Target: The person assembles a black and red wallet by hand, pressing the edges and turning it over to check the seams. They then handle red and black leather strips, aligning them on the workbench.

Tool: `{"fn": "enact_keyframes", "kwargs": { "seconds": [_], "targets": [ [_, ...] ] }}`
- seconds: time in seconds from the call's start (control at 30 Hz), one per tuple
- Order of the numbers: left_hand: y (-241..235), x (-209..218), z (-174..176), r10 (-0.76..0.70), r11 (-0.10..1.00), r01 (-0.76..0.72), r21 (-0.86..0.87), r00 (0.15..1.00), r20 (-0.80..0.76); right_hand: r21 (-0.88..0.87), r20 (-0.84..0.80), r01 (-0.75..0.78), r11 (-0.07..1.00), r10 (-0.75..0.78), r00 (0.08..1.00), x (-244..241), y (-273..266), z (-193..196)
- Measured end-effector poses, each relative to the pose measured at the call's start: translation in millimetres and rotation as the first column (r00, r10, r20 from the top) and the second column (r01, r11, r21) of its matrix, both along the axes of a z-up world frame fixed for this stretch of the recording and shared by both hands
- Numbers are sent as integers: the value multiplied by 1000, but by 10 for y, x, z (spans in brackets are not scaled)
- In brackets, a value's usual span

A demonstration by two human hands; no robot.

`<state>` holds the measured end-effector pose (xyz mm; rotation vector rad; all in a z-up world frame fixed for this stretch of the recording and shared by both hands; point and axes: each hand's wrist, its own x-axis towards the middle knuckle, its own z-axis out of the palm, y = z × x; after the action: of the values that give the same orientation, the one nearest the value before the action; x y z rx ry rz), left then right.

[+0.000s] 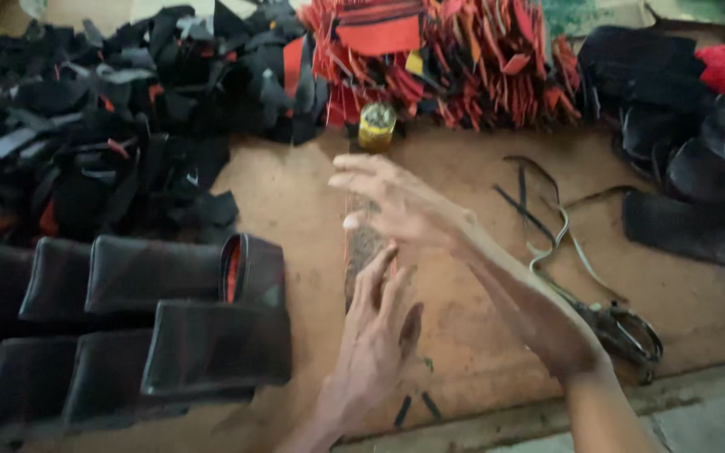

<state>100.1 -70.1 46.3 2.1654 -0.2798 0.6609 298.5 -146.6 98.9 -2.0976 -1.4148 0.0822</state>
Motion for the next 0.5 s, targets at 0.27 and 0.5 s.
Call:
{"fn": "enact_keyframes", "kwargs": {
  "seconds": [0.27, 0.5],
  "targets": [
    [30, 939, -455, 104, 943, -45, 331, 981, -164, 257, 283, 420, 871, -483, 829, 1771, -41, 257],
    [21, 1091, -759, 204, 924, -106, 368, 950, -237, 179, 19, 487, 855, -498, 867, 2937, 143, 21]
  ]
}}
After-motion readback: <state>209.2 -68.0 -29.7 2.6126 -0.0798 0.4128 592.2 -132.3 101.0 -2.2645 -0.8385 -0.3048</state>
